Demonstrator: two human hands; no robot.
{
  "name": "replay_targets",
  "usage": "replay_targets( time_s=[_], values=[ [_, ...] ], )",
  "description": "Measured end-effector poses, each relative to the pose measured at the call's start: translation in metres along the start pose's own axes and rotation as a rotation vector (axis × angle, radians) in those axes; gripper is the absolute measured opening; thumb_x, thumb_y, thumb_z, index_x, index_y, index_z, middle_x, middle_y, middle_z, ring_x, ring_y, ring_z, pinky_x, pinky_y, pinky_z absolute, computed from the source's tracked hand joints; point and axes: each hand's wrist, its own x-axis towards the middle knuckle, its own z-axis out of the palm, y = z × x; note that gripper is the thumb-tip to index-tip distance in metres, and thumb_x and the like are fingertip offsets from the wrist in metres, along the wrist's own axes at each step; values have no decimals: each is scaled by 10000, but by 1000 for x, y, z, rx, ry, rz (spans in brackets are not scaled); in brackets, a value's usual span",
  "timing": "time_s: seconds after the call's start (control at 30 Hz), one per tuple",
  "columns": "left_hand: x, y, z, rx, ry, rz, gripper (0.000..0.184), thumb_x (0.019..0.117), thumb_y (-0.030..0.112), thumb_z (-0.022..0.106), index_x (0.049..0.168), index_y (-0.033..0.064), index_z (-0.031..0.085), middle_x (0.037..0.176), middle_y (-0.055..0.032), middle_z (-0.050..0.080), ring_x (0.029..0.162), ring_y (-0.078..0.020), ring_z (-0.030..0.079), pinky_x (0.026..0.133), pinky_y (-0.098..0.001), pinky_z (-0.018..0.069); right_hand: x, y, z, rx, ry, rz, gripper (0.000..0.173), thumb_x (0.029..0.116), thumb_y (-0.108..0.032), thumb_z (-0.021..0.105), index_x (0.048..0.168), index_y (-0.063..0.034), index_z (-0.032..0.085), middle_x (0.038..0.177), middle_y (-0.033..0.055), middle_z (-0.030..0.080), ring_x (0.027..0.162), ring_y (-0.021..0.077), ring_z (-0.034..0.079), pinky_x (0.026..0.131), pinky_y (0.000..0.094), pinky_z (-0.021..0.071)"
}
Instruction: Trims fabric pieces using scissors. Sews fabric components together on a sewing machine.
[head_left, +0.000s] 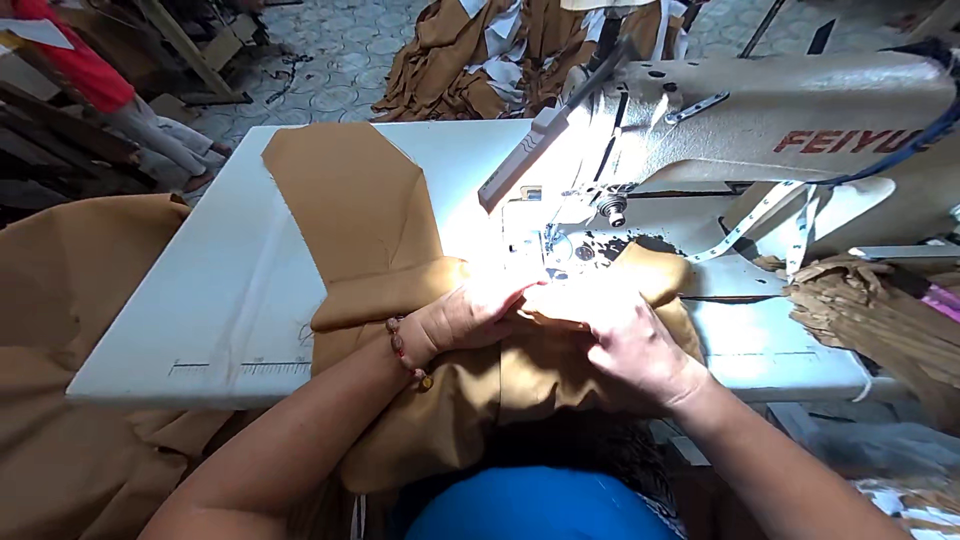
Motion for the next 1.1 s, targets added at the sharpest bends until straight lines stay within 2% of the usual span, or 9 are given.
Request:
replay_targets(
  time_s=[0.03, 0.1, 0.2, 0.43, 0.8, 0.9, 0.97, 1.03, 1.1],
  values=[
    [-2, -1, -2, 6, -38, -11, 430, 909, 274, 720, 1224, -15, 680, 1011, -128, 740, 932, -204, 711, 866, -364, 567, -3, -4, 1, -22, 64, -39, 111, 749, -62, 655, 805, -42, 749, 884, 160, 740, 894, 355, 716, 822, 543, 549],
    [-6, 0, -3, 77, -14, 43, 236, 905, 243, 670, 990, 60, 792, 834, -83, 742, 785, -198, 706, 715, -376, 557, -9, -12, 4, -99, 177, -80, 179, 905, -95, 604, 798, -57, 743, 762, 124, 717, 744, 296, 707, 673, 439, 562],
    [-3, 13, -10, 230, 119, 230, 256, 966, 148, 562, 782, 100, 735, 618, -42, 605, 582, -184, 590, 534, -334, 443, -21, -24, 4, -123, 307, -129, 242, 1005, -147, 552, 826, -73, 697, 607, 82, 604, 582, 240, 604, 574, 364, 491],
    [-11, 36, -20, 369, 248, 471, 130, 998, 23, 547, 921, 65, 643, 743, -59, 593, 676, -180, 533, 618, -295, 413, -43, -43, -1, -166, 439, -356, 117, 1037, -119, 514, 1037, -91, 628, 919, 57, 598, 827, 161, 512, 947, 293, 371],
    [-12, 37, -17, 395, 260, 486, 119, 995, 8, 553, 917, 59, 627, 757, -62, 589, 684, -179, 522, 625, -292, 404, -45, -39, 2, -150, 464, -364, 111, 1044, -126, 504, 1049, -94, 610, 950, 61, 593, 870, 167, 521, 964, 292, 370],
    [-6, 33, -13, 330, 228, 297, 179, 1013, 105, 542, 884, 99, 666, 716, -50, 615, 643, -183, 568, 583, -302, 434, -37, -34, -3, -100, 430, -175, 149, 1049, -197, 527, 996, -112, 637, 792, 53, 598, 731, 198, 561, 762, 313, 453],
    [1, 27, -8, 261, 154, 27, 189, 919, 160, 612, 802, 80, 736, 664, -70, 643, 610, -217, 629, 535, -363, 475, -21, -25, -11, -47, 336, 72, 182, 911, -190, 606, 866, -46, 707, 686, 111, 664, 644, 257, 645, 634, 393, 508],
    [9, 21, -8, 162, -6, -268, 147, 838, 182, 708, 848, 46, 762, 706, -97, 692, 657, -254, 693, 558, -457, 526, -3, -9, -23, 61, 115, 336, 348, 755, -44, 684, 1088, 46, 726, 948, 207, 734, 852, 346, 726, 744, 516, 578],
    [23, 20, -14, 41, -197, -512, 140, 879, 169, 741, 946, 46, 748, 788, -105, 693, 762, -272, 684, 671, -510, 519, 13, 8, -22, 87, -46, 503, 443, 768, 19, 793, 1197, 32, 683, 1074, 227, 712, 964, 394, 706, 809, 585, 555]
  ],
)
